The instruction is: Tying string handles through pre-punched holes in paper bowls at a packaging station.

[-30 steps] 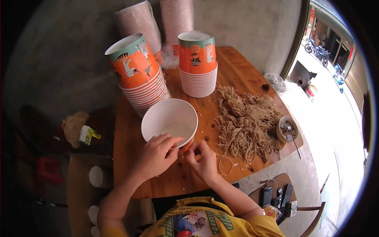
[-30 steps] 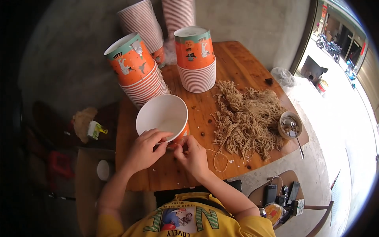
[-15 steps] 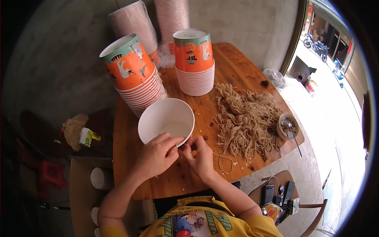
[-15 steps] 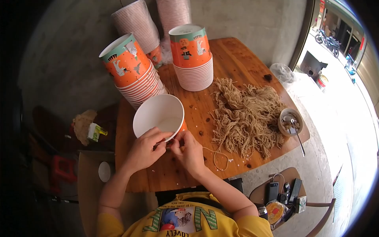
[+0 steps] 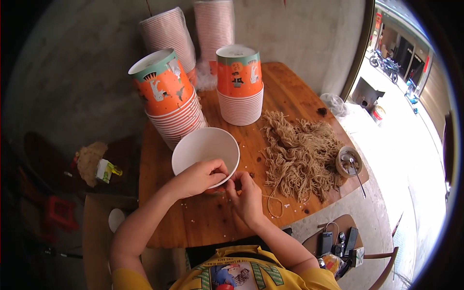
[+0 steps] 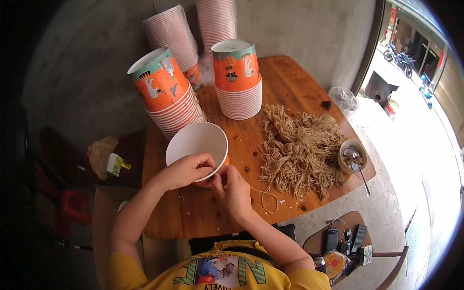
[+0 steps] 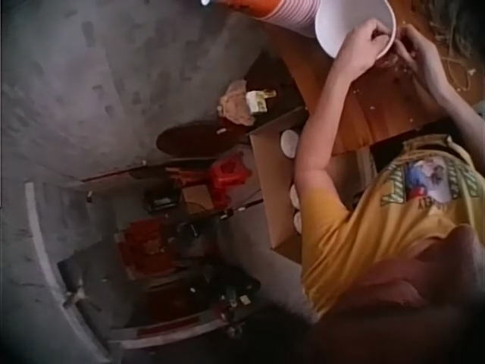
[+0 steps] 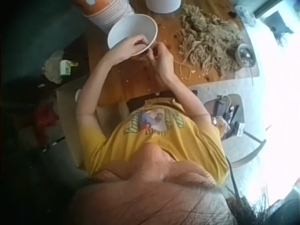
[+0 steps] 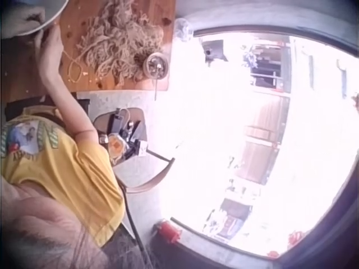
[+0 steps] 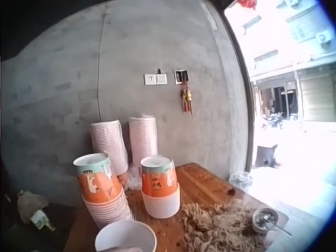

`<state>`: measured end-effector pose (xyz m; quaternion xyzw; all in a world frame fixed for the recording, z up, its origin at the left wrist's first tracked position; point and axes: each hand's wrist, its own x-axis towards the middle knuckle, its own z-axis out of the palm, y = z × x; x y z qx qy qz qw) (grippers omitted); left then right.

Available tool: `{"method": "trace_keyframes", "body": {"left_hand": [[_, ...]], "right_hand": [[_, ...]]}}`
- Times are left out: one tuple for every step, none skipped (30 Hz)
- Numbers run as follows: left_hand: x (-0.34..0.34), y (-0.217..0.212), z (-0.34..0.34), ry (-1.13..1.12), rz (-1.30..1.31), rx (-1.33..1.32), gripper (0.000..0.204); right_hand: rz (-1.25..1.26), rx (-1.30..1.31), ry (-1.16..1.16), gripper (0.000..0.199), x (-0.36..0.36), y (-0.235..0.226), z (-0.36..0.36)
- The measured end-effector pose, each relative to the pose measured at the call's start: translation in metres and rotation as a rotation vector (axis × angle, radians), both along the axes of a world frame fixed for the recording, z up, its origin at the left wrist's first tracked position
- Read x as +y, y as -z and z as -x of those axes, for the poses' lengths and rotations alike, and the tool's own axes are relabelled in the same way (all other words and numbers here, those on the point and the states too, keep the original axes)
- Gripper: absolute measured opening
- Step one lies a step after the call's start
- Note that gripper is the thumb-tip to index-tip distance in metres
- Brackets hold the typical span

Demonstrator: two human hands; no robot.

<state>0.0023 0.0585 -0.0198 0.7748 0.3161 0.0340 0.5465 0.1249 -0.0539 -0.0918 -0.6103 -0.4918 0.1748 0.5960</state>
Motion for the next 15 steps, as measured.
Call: {"method": "trace_keyframes", "body": {"left_hand": [[0.003,0.005,0.000,0.038,-0.082,-0.016,0.010],[0.005,0.007,0.001,0.076,-0.163,-0.032,0.010],[0.004,0.006,0.000,0.078,-0.164,-0.036,0.010],[0.002,0.003,-0.002,0.082,-0.269,-0.048,0.010],[0.001,0.002,-0.002,0.085,-0.375,-0.061,0.011],[0.001,0.003,-0.002,0.083,-0.377,-0.064,0.011],[0.002,0.007,-0.001,0.023,-0.365,-0.123,0.010],[0.004,0.010,0.000,-0.037,-0.352,-0.182,0.009],[0.005,0.011,-0.001,-0.038,-0.353,-0.186,0.009],[0.007,0.011,-0.003,-0.100,-0.189,-0.284,0.008],[0.010,0.010,-0.005,-0.161,-0.023,-0.382,0.007],[0.010,0.005,-0.006,-0.174,0.055,-0.365,0.006],[0.011,0.004,-0.007,-0.175,0.054,-0.369,0.006],[0.012,0.004,-0.008,-0.170,0.156,-0.362,0.006],[0.013,0.004,-0.010,-0.163,0.258,-0.356,0.007]], "right_hand": [[0.021,-0.016,-0.002,0.011,-0.001,-0.002,0.000],[0.018,-0.020,-0.003,0.011,0.000,-0.002,0.000],[0.029,-0.006,-0.012,0.012,0.000,0.000,0.000],[0.040,0.008,-0.022,0.013,0.001,0.002,-0.001],[0.040,0.004,-0.022,0.013,-0.001,0.003,-0.003],[0.063,0.056,-0.067,0.014,-0.002,0.003,-0.005],[0.086,0.107,-0.113,0.015,-0.003,0.004,-0.008],[0.085,0.103,-0.114,0.015,-0.006,0.003,-0.011],[0.145,0.036,-0.154,0.016,-0.011,0.002,-0.015],[0.206,-0.032,-0.193,0.017,-0.015,0.000,-0.018],[0.206,-0.036,-0.192,0.017,-0.018,0.000,-0.021],[0.226,-0.126,-0.241,0.016,-0.022,-0.002,-0.024],[0.246,-0.217,-0.290,0.016,-0.025,-0.003,-0.027],[0.246,-0.221,-0.290,0.016,-0.027,-0.006,-0.029],[0.192,-0.259,-0.338,0.016,-0.027,-0.010,-0.033]]}}
